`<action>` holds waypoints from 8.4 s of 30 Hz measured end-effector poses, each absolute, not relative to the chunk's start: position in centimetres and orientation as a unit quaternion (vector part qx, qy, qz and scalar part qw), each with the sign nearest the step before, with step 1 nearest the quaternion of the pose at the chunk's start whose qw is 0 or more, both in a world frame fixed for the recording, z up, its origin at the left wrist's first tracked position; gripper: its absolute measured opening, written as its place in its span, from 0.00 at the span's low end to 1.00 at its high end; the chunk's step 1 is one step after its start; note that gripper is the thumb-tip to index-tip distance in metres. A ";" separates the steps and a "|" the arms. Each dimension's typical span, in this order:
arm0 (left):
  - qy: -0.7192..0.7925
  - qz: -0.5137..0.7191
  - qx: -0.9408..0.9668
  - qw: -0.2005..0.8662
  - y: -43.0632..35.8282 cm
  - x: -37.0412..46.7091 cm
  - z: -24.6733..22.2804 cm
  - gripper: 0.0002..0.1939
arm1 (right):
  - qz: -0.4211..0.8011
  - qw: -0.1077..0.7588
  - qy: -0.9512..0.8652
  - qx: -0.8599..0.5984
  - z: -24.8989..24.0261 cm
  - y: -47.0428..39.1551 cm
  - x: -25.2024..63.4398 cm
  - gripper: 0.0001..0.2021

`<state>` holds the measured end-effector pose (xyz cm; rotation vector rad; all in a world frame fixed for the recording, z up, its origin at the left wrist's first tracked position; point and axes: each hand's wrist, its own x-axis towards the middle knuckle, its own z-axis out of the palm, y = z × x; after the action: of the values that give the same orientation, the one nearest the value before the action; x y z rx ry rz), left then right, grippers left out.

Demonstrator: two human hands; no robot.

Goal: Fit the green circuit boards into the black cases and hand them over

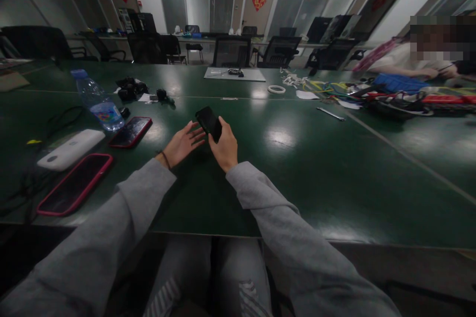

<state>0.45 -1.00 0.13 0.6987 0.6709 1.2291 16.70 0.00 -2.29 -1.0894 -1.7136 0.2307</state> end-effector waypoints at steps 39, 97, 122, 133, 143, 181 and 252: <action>0.330 0.520 0.333 0.714 -0.7 0.7 -0.3 0.28 | 0.562 0.494 -0.529 -0.401 -3.2 -1.2 15.0 0.30; 0.340 0.524 0.339 0.704 -1.6 1.0 0.2 0.26 | 0.557 0.492 -0.573 -0.345 -2.6 -1.9 14.5 0.30; 0.368 0.571 0.312 0.664 -1.1 1.8 -0.4 0.31 | 0.285 0.498 -0.710 -0.409 -2.9 -2.9 13.6 0.37; 0.333 0.536 0.311 0.711 -0.6 1.0 -1.0 0.38 | 0.212 0.525 -0.718 -0.405 -1.4 -3.9 13.8 0.28; 0.391 0.540 0.266 0.696 -0.2 0.5 -0.8 0.35 | 0.084 0.542 -0.703 -0.454 -0.4 -1.3 17.1 0.32; 0.425 0.550 0.315 0.647 0.0 -0.2 -0.6 0.13 | -0.010 0.352 -0.755 -0.553 -3.7 0.2 18.2 0.29; 0.374 0.579 0.321 0.650 -0.9 1.2 -0.6 0.19 | 0.478 0.473 -0.638 -0.375 -2.5 -0.2 16.4 0.42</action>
<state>1.20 -0.91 -0.64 0.7282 0.8491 1.3150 16.39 -0.25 -2.50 -0.9177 -1.5625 1.1693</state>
